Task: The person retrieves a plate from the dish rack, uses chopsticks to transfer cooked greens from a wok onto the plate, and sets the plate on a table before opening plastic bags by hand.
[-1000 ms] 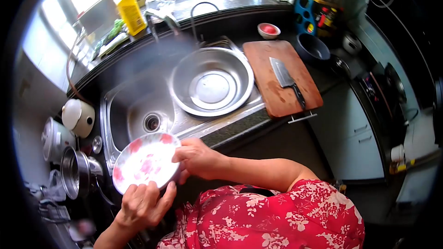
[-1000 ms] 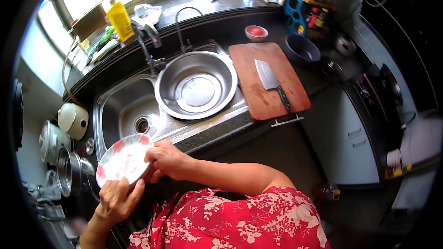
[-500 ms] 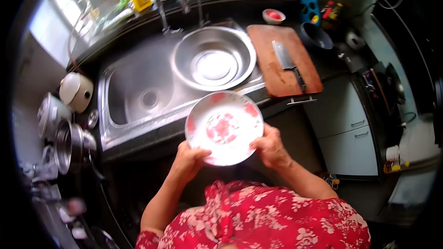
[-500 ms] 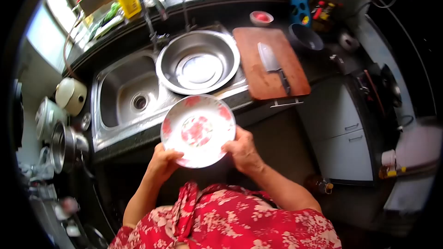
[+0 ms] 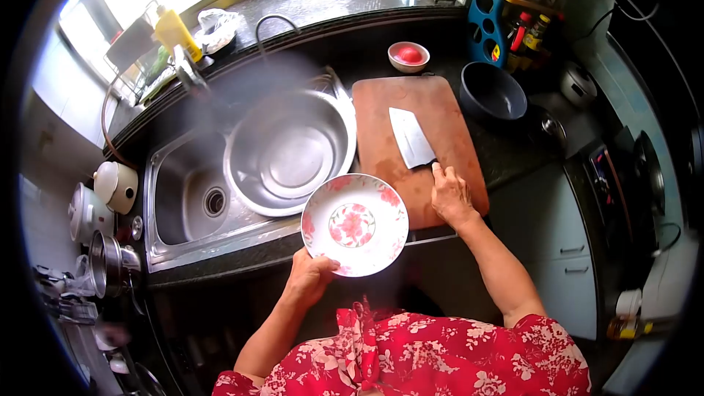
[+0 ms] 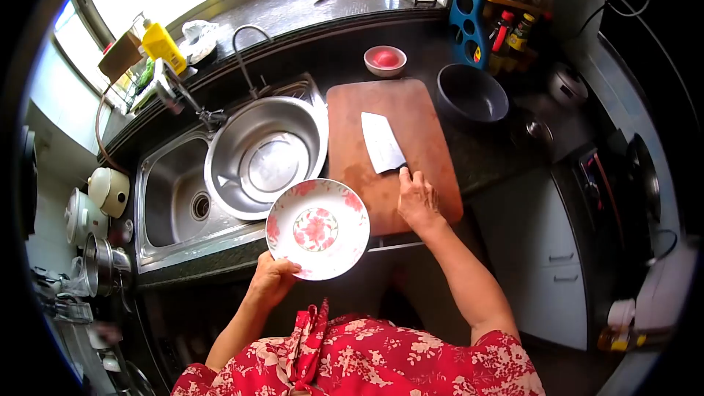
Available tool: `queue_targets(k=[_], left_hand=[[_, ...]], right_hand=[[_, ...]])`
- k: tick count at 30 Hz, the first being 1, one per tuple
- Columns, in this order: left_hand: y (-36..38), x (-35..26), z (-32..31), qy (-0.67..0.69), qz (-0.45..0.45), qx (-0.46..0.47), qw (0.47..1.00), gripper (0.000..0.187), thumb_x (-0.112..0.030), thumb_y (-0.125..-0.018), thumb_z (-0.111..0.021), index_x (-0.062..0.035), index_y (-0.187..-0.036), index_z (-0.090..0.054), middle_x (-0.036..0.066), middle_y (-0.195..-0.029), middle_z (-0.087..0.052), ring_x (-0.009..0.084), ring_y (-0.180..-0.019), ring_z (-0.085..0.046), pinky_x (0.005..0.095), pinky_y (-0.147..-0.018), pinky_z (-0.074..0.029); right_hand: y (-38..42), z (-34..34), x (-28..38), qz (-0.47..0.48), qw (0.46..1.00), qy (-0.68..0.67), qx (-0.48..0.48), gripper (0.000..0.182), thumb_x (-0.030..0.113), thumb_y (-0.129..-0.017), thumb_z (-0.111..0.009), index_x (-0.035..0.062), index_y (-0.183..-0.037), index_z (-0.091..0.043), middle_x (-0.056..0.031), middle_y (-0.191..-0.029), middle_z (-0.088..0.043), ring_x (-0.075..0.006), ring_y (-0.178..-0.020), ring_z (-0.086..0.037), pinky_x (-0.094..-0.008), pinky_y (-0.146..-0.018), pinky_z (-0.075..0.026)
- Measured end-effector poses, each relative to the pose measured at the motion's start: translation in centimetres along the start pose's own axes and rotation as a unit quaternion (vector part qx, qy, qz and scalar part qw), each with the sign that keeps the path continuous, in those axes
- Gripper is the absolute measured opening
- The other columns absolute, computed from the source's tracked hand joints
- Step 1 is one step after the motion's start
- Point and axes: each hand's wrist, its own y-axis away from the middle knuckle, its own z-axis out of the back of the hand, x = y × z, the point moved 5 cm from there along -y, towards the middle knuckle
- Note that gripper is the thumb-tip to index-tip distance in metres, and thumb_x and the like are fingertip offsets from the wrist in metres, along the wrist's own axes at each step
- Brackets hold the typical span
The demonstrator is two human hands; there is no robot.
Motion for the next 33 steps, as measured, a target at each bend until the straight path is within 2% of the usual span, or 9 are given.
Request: queue_targets(k=[4, 10, 14, 17, 20, 22, 26, 28, 33], left_hand=[[-3.2, 1.2, -6.3, 0.029, 0.016, -0.036, 0.999, 0.048, 0.012, -0.060, -0.053, 0.0088, -0.108, -0.047, 0.014, -0.101, -0.059, 0.0240, -0.090, -0.060, 0.0359, -0.082, -0.048], [-9.7, 2.4, -11.7, 0.007, 0.031, -0.020, 0.999, 0.047, 0.013, -0.064, -0.051, 0.0082, -0.110, -0.045, 0.016, -0.104, -0.057, 0.0250, -0.089, -0.060, 0.0381, -0.079, -0.051], [-12.8, 2.4, -14.2, 0.012, 0.045, 0.011, 0.999, 0.042, 0.010, -0.068, -0.053, 0.0082, -0.109, -0.046, 0.017, -0.099, -0.058, 0.0285, -0.084, -0.062, 0.0428, -0.075, -0.053], [-14.2, 1.6, -13.5, -0.105, 0.080, -0.065, 0.989, 0.033, 0.003, -0.074, -0.055, 0.0097, -0.105, -0.049, 0.017, -0.090, -0.060, 0.0278, -0.075, -0.063, 0.0394, -0.064, -0.055], [-14.1, -1.1, -14.6, -0.165, 0.073, 0.050, 0.982, 0.038, -0.012, -0.079, -0.055, 0.0122, -0.107, -0.047, 0.021, -0.090, -0.060, 0.0281, -0.072, -0.063, 0.0365, -0.057, -0.056], [-14.6, -1.7, -14.9, -0.202, 0.055, 0.069, 0.975, 0.045, -0.017, -0.076, -0.054, 0.0146, -0.107, -0.046, 0.022, -0.092, -0.060, 0.0304, -0.070, -0.063, 0.0371, -0.058, -0.056], [-15.7, -2.0, -14.0, -0.249, 0.104, 0.072, 0.960, 0.048, -0.015, -0.077, -0.057, 0.0149, -0.105, -0.034, 0.025, -0.076, -0.058, 0.0320, -0.052, -0.061, 0.0338, -0.047, -0.053], [-15.3, -3.0, -13.8, -0.330, 0.110, 0.018, 0.937, 0.047, -0.016, -0.078, -0.058, 0.0129, -0.102, -0.030, 0.027, -0.073, -0.056, 0.0326, -0.047, -0.059, 0.0342, -0.043, -0.051], [-18.2, -3.9, -9.1, -0.509, 0.031, 0.007, 0.860, 0.040, -0.027, -0.079, -0.062, 0.0073, -0.083, -0.042, 0.015, -0.049, -0.052, 0.0234, -0.038, -0.054, 0.0306, -0.032, -0.041]], right_hand=[[-7.7, 1.2, -5.2, 0.107, 0.988, -0.038, -0.108, 0.015, 0.001, -0.073, -0.052, 0.0015, -0.088, -0.048, -0.0206, -0.084, -0.052, -0.0378, -0.079, -0.055, -0.0451, -0.068, -0.047], [-13.1, 1.7, -9.9, 0.147, 0.981, -0.046, -0.120, 0.031, 0.008, -0.070, -0.062, 0.0050, -0.100, -0.054, -0.0111, -0.088, -0.055, -0.0298, -0.084, -0.054, -0.0381, -0.069, -0.047], [-10.4, 5.4, -10.7, 0.166, 0.966, -0.042, -0.195, 0.035, 0.011, -0.070, -0.063, 0.0050, -0.104, -0.053, -0.0092, -0.094, -0.051, -0.0280, -0.088, -0.052, -0.0365, -0.071, -0.043], [-5.3, 8.3, -11.8, 0.160, 0.968, -0.085, -0.174, 0.032, 0.008, -0.070, -0.061, 0.0020, -0.101, -0.053, -0.0117, -0.093, -0.051, -0.0292, -0.087, -0.052, -0.0376, -0.071, -0.043], [2.2, 10.2, -15.2, 0.084, 0.975, -0.116, -0.171, 0.029, 0.006, -0.071, -0.059, -0.0001, -0.099, -0.054, -0.0141, -0.095, -0.054, -0.0312, -0.088, -0.052, -0.0389, -0.077, -0.044], [7.8, 11.3, -18.0, -0.051, 0.974, -0.126, -0.183, 0.027, 0.004, -0.073, -0.059, -0.0021, -0.099, -0.055, -0.0155, -0.093, -0.056, -0.0300, -0.083, -0.055, -0.0361, -0.075, -0.046], [17.9, 12.2, -24.1, -0.324, 0.864, -0.280, -0.263, 0.021, 0.002, -0.076, -0.061, -0.0033, -0.096, -0.057, -0.0102, -0.084, -0.061, -0.0120, -0.061, -0.056, -0.0253, -0.058, -0.046], [21.0, 14.8, -26.2, -0.368, 0.817, -0.316, -0.311, 0.020, 0.003, -0.075, -0.061, -0.0018, -0.094, -0.058, -0.0061, -0.076, -0.060, -0.0102, -0.061, -0.054, -0.0245, -0.057, -0.044], [24.2, 25.2, -32.9, -0.393, 0.824, -0.157, -0.376, 0.022, 0.008, -0.073, -0.064, -0.0008, -0.093, -0.059, -0.0063, -0.074, -0.060, -0.0129, -0.065, -0.055, -0.0274, -0.061, -0.044]])
